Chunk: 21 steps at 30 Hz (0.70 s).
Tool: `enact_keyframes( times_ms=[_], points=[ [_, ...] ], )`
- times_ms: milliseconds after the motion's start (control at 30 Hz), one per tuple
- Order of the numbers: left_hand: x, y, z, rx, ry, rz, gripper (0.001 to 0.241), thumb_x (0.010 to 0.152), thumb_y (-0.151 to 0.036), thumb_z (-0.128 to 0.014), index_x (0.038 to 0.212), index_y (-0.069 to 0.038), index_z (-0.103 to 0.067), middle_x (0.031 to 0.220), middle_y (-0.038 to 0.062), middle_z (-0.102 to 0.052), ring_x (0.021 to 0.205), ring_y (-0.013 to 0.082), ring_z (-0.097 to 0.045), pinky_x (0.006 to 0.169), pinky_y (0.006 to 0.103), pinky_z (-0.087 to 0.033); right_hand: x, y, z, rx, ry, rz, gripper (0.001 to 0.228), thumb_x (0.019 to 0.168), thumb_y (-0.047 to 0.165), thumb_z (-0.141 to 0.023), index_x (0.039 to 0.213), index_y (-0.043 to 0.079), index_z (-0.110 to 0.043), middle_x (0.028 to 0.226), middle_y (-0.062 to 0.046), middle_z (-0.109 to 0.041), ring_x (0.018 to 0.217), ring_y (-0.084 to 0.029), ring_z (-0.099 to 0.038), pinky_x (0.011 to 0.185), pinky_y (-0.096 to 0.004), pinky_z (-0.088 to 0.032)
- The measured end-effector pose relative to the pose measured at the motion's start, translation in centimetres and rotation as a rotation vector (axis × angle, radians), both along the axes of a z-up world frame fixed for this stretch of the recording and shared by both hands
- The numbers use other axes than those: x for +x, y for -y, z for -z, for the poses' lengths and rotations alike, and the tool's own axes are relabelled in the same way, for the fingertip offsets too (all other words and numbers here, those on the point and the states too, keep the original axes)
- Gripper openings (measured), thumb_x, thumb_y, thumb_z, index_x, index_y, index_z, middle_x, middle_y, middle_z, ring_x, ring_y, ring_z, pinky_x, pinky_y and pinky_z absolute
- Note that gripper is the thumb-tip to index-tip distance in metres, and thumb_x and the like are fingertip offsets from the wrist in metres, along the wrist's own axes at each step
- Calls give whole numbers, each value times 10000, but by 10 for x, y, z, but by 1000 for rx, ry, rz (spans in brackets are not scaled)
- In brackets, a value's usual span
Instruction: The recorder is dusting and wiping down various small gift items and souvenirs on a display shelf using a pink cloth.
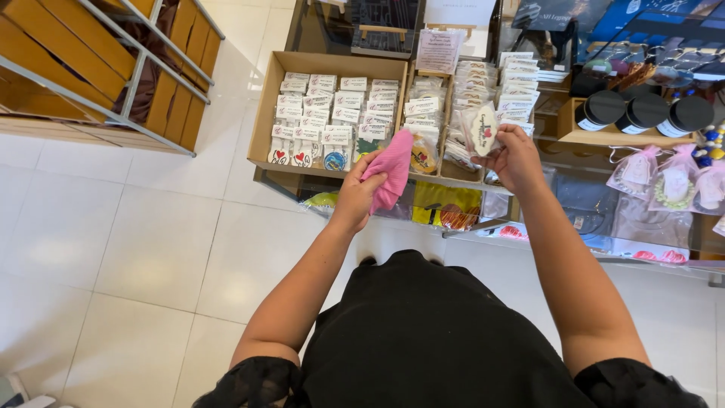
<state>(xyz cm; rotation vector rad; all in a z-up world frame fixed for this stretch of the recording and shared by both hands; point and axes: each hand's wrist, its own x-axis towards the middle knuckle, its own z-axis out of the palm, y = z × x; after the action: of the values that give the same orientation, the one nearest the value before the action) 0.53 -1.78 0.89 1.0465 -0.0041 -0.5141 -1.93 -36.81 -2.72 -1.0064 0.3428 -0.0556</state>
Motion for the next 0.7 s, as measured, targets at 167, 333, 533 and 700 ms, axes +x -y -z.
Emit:
enact_keyframes(
  times_ms=[167,333,533,700],
  points=[
    [4,34,-23,282,452,86,466,966,11,-592,1419,-95,-592,1319,90,-662,1209,204,-633,1061,332,-509,-22,-28,-20,150,3,31,311,1075,165,-497,1370,75,-452,1241,-160,-663,1003,-282,-740,811,-406,-624],
    [-12,77,-66,660,1083,26,475,973,-8,-627,1425,-150,-590,1416,141,-612,1312,292,-603,1134,396,-493,-42,-51,-19,140,-70,14,417,1046,31,-504,1451,86,-423,1287,-194,-639,1082,-296,-731,936,-413,-600],
    [-43,110,-49,780,1259,226,468,868,-41,-667,1319,-163,-658,1513,173,-534,1130,341,-596,1023,443,-505,-69,-34,4,300,-8,-7,442,1058,25,-487,1498,35,-442,1336,-166,-628,1162,-273,-674,1003,-438,-589],
    [-32,107,-22,729,1173,465,339,926,-47,-676,1222,-204,-731,1309,37,-734,1137,252,-685,1055,406,-526,-95,9,9,151,-114,139,408,1045,47,-513,1449,51,-455,1307,-141,-615,1135,-242,-662,999,-420,-570]
  ],
)
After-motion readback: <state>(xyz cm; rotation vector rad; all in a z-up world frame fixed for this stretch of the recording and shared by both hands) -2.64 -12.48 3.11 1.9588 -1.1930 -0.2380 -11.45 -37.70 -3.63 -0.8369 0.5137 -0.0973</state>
